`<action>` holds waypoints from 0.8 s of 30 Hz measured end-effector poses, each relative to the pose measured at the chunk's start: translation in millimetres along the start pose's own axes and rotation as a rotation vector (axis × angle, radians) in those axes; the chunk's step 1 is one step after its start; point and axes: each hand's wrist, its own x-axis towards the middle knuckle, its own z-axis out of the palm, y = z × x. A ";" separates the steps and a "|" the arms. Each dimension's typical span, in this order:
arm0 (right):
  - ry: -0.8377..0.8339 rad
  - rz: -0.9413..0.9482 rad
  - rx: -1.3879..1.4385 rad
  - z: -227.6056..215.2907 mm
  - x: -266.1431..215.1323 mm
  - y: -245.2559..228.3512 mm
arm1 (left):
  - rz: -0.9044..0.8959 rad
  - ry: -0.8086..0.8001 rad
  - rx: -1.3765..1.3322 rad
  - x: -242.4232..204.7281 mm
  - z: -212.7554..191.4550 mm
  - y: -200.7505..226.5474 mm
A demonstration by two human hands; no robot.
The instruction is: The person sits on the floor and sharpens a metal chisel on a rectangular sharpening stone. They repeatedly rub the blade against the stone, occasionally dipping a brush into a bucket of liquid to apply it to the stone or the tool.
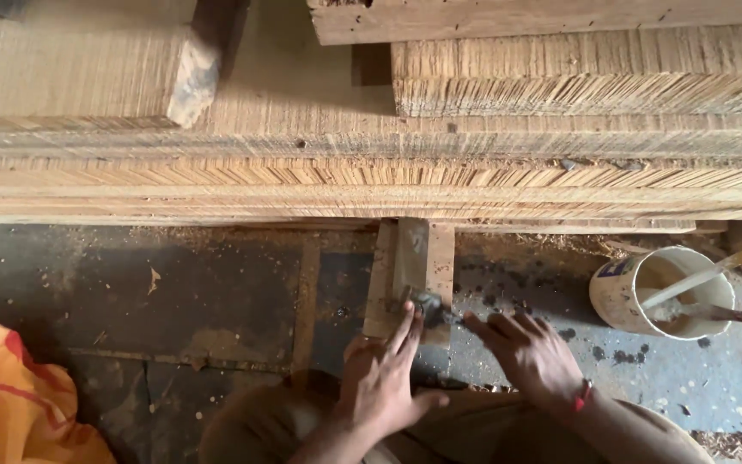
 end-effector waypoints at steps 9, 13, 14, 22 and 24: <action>0.327 -0.112 0.078 -3.4 34.8 21.6 | -0.014 0.074 -0.057 53.1 -10.9 -8.8; 0.019 -0.024 0.080 11.6 -11.8 3.5 | 0.019 0.021 -0.077 -11.0 -9.6 9.2; 0.137 -0.072 0.039 14.5 -7.5 7.5 | -0.044 -0.071 -0.072 -5.5 -16.8 9.5; 0.134 -0.042 0.055 1.7 52.0 32.2 | 0.041 0.137 -0.052 74.4 -15.1 -18.2; 0.117 -0.069 0.106 5.2 25.4 14.0 | 0.061 0.112 -0.052 23.9 13.7 -18.6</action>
